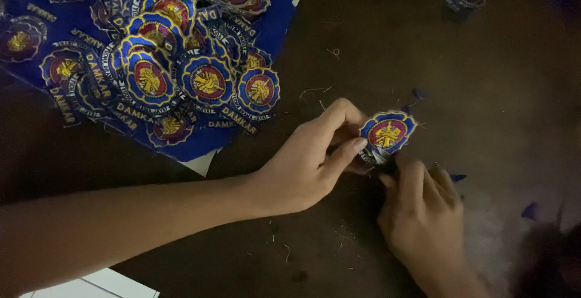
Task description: Trimming excess fabric from the edges of embroidered patches using scissors
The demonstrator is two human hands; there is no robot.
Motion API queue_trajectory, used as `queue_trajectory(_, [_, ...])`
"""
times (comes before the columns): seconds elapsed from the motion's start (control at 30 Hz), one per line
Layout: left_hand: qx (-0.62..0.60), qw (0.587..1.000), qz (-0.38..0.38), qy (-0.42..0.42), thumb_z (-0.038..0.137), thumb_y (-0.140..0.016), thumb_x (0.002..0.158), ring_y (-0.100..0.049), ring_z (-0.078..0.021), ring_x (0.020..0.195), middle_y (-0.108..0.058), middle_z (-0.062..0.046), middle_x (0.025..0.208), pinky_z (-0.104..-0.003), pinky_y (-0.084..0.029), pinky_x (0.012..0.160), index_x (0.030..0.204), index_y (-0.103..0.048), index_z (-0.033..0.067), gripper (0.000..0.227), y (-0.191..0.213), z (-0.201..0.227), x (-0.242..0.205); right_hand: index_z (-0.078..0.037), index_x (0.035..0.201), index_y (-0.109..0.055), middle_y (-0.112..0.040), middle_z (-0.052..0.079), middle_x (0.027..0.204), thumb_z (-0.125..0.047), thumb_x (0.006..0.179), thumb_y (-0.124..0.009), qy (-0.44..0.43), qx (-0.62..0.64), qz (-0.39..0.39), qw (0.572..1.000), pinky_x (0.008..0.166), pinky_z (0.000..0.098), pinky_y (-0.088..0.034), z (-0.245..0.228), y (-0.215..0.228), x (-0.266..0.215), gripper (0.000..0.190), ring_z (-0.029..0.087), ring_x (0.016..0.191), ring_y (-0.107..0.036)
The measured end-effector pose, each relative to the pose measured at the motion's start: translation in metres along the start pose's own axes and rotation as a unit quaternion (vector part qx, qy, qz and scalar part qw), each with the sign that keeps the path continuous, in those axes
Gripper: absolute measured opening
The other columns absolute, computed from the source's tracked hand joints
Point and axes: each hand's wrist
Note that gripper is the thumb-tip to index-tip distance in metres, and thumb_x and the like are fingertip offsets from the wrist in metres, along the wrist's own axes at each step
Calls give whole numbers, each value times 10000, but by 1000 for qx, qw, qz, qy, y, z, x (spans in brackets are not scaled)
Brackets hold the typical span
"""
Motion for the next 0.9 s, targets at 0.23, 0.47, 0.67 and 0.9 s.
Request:
queue_trajectory(0.23, [14, 1000, -16, 15, 15, -474, 1047, -621, -118, 770, -595, -83, 958, -273, -646, 690, 1134, -416, 42, 108, 1, -5, -1, 7, 1120, -627, -687, 117, 897, -104, 967, -679, -22, -37, -37, 998, 754, 382, -498, 2, 0, -5, 196, 230, 602, -594])
queue_trajectory(0.47, [-28, 998, 3, 50, 31, -519, 1030, -670, -139, 847, -639, -89, 1012, -266, -694, 769, 1176, -502, 17, 148, 0, -4, 3, 83, 1116, -583, -684, 165, 806, 9, 948, -626, -31, 68, -7, 997, 742, 423, -528, 1, 3, -2, 189, 260, 545, -591])
queue_trajectory(0.67, [-7, 998, 1, 60, 120, -552, 1010, -643, -134, 818, -637, -80, 949, -259, -640, 731, 1138, -550, 8, 170, 0, -3, 0, 54, 1088, -581, -634, 103, 713, -96, 971, -672, -8, 24, -13, 1000, 716, 394, -527, 4, -2, -6, 210, 233, 530, -563])
queue_trajectory(0.9, [-70, 992, 4, 102, 80, -559, 999, -664, -149, 860, -637, -106, 996, -276, -674, 781, 1157, -557, -18, 185, 2, -1, 3, -11, 1020, -605, -693, 94, 787, -68, 958, -660, -34, 27, 9, 999, 721, 370, -466, 3, -3, -6, 101, 217, 567, -542])
Point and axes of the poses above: each hand's wrist, its own x-axis towards the middle knuckle, its own y-axis out of the back of the hand, z = x × y
